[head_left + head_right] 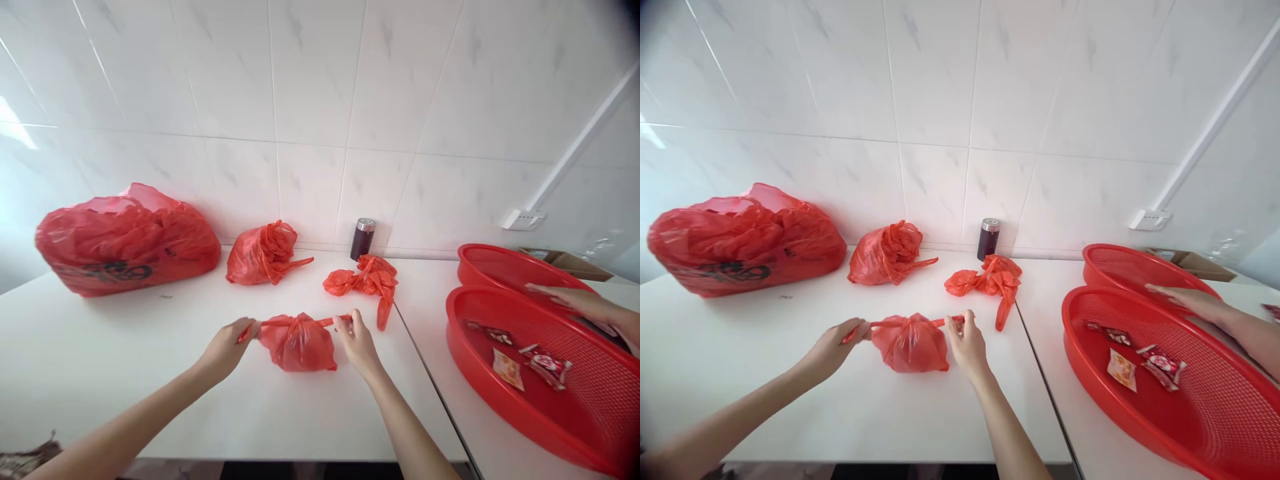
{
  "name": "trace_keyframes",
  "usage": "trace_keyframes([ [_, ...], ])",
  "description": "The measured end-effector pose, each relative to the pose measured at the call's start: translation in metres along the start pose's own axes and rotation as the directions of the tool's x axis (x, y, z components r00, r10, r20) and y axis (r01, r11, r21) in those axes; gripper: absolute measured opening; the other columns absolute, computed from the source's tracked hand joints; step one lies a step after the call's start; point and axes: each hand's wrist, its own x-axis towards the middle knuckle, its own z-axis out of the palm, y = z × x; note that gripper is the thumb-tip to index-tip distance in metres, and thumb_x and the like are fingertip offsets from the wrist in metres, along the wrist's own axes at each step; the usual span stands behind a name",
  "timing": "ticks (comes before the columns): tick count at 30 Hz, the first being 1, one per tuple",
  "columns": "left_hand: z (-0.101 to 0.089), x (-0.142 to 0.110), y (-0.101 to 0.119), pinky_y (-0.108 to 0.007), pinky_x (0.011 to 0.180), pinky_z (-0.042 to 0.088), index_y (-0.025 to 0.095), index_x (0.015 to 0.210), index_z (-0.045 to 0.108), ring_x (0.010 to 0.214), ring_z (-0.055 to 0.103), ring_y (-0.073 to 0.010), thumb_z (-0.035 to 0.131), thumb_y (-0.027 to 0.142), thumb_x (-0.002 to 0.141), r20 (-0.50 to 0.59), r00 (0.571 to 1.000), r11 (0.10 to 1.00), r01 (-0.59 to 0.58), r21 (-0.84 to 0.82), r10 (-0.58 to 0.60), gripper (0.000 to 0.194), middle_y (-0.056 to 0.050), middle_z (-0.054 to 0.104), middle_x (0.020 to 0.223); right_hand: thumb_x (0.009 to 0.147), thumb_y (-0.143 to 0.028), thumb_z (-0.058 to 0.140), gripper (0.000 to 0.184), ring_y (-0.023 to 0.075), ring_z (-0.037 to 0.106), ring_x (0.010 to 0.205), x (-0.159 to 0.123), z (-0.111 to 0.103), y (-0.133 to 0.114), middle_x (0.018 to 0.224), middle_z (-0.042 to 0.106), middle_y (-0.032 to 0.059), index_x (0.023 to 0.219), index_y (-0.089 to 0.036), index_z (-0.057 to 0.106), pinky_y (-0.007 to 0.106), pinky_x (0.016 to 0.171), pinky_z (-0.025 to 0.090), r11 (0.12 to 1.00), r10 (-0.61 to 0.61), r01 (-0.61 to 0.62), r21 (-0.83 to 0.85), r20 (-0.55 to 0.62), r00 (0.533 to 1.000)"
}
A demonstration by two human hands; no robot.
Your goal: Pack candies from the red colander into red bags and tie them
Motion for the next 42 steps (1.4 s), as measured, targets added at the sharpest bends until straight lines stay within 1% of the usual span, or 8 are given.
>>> trace_keyframes([
  [3,0.026,0.022,0.016,-0.03,0.079,0.043,0.024,0.083,0.054,0.086,0.059,-0.0188,0.026,0.045,0.093,-0.123,0.992,0.999,-0.019,0.041,0.024,0.037,-0.004,0.064,0.099,0.082,-0.053,0.052,0.032,0.0213,0.061,0.075,-0.005,0.027,-0.011,0.083,0.061,0.0016,0.088,-0.024,0.039,0.031,0.064,0.046,0.978,-0.101,0.085,-0.191,-0.076,0.992],
  [6,0.051,0.043,0.023,-0.029,0.067,0.042,0.025,0.085,0.051,0.075,0.059,-0.0188,0.022,0.044,0.094,-0.16,0.987,0.997,0.018,0.077,-0.006,0.036,-0.002,0.065,0.085,0.083,-0.043,0.049,0.024,0.0246,0.059,0.085,-0.01,0.048,-0.012,0.093,0.06,0.0054,0.094,-0.024,0.039,0.033,0.067,0.045,0.96,-0.15,0.126,-0.251,-0.08,0.985],
  [9,0.067,0.058,0.024,-0.028,0.058,0.037,0.025,0.084,0.049,0.065,0.059,-0.0197,0.02,0.043,0.095,-0.172,0.984,0.99,0.069,0.12,-0.048,0.036,-0.001,0.064,0.072,0.082,-0.033,0.043,0.015,0.022,0.059,0.077,-0.008,0.05,-0.004,0.09,0.058,0.0041,0.093,-0.024,0.036,0.031,0.065,0.044,0.979,-0.109,0.096,-0.179,-0.064,0.992],
  [13,0.068,0.067,0.021,-0.027,0.058,0.036,0.026,0.091,0.05,0.065,0.061,-0.0201,0.016,0.043,0.096,-0.166,0.984,0.978,0.099,0.183,-0.069,0.038,-0.001,0.065,0.07,0.084,-0.034,0.043,0.015,0.0152,0.052,0.058,0.003,0.025,0.006,0.072,0.051,-0.004,0.084,-0.025,0.031,0.025,0.055,0.042,0.989,-0.083,0.082,-0.123,-0.005,0.996],
  [17,0.068,0.072,0.013,-0.028,0.059,0.036,0.028,0.094,0.055,0.072,0.063,-0.0218,0.021,0.04,0.096,-0.121,0.986,0.951,0.142,0.275,-0.112,0.036,-0.003,0.068,0.077,0.084,-0.034,0.043,0.018,0.0143,0.05,0.058,0.012,0.008,0.02,0.069,0.046,-0.0054,0.081,-0.025,0.028,0.023,0.054,0.04,0.985,-0.059,0.059,-0.16,0.007,0.998],
  [27,0.092,0.097,-0.001,-0.038,0.075,0.05,0.016,0.106,0.06,0.077,0.062,-0.017,0.042,0.046,0.094,-0.042,0.97,0.865,0.233,0.443,-0.24,0.038,-0.005,0.065,0.088,0.088,-0.013,0.039,0.009,0.0196,0.055,0.063,0.017,0.031,0.043,0.074,0.059,0.0011,0.092,-0.021,0.039,0.027,0.054,0.023,0.816,-0.053,0.027,-0.578,-0.028,0.998],
  [35,0.099,0.097,0.0,-0.039,0.077,0.051,0.015,0.11,0.059,0.082,0.063,-0.0177,0.047,0.043,0.093,-0.057,0.966,0.843,0.249,0.476,-0.253,0.034,-0.006,0.065,0.094,0.089,-0.008,0.037,0.015,0.0221,0.058,0.065,0.017,0.035,0.041,0.073,0.063,0.0068,0.098,-0.017,0.045,0.029,0.058,0.025,0.647,-0.063,0.045,-0.761,0.006,0.998],
  [42,0.095,0.093,0.001,-0.041,0.082,0.05,0.016,0.112,0.059,0.088,0.063,-0.0192,0.049,0.041,0.092,-0.073,0.961,0.86,0.271,0.433,-0.267,0.033,-0.007,0.065,0.101,0.091,-0.01,0.037,0.012,0.0256,0.061,0.072,0.011,0.035,0.037,0.077,0.063,0.0104,0.097,-0.016,0.046,0.031,0.06,0.031,0.587,-0.071,0.029,-0.809,-0.016,0.997],
])
